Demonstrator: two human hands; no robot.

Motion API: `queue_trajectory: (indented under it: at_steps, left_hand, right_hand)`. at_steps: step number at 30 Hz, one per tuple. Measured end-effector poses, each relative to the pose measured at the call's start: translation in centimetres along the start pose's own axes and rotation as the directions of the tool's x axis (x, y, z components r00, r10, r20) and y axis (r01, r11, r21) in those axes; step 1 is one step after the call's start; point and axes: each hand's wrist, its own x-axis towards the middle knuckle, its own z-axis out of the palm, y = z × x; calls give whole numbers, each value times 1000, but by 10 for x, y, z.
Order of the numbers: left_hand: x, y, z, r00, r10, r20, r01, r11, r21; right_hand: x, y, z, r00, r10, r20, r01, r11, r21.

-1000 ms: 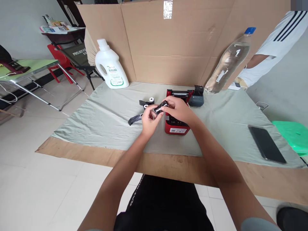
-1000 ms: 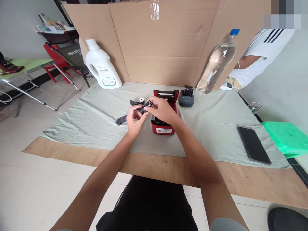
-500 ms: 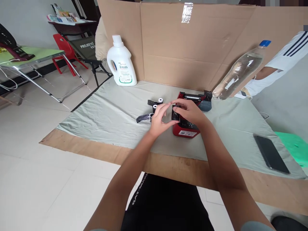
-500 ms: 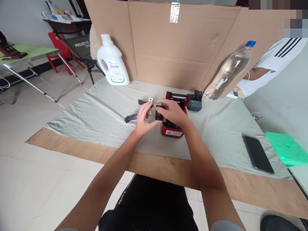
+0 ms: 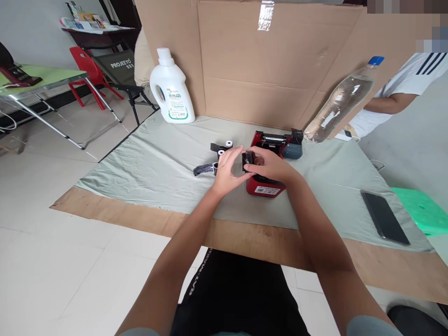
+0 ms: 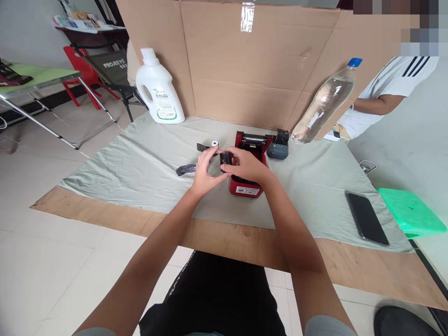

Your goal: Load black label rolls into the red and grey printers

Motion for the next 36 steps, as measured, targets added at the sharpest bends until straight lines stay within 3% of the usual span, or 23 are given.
queue_trajectory:
  at_steps: [4,10,17,29,33,36]
  left_hand:
    - [-1,0,1,1000,0,26,0,1000,-3]
    - [-5,-5,1,997,-72,23,71,996,52]
    - [-4,-5,1,999,-50,6,50,998,45]
    - [4,-8,-12,998,-43,40,47,994,-100]
    - [4,-7,-10,982,-178,65,189,941,-282]
    - [4,-7,-4,919,-379,111,385,797,-465]
  right_hand:
    - [-1,-2,3,999,40,-26,-40,999,15]
    - [1,-1,10,993,13,-114,-7,999,51]
    - [3,0,13,990,9,-138,5,995,100]
    - [-1,-3,3,985,-18,-169,27,998,51]
    - [-2,-1,3,981,5,-194,17,994,110]
    - [-3,-1,5,980,35,-195,6,978,207]
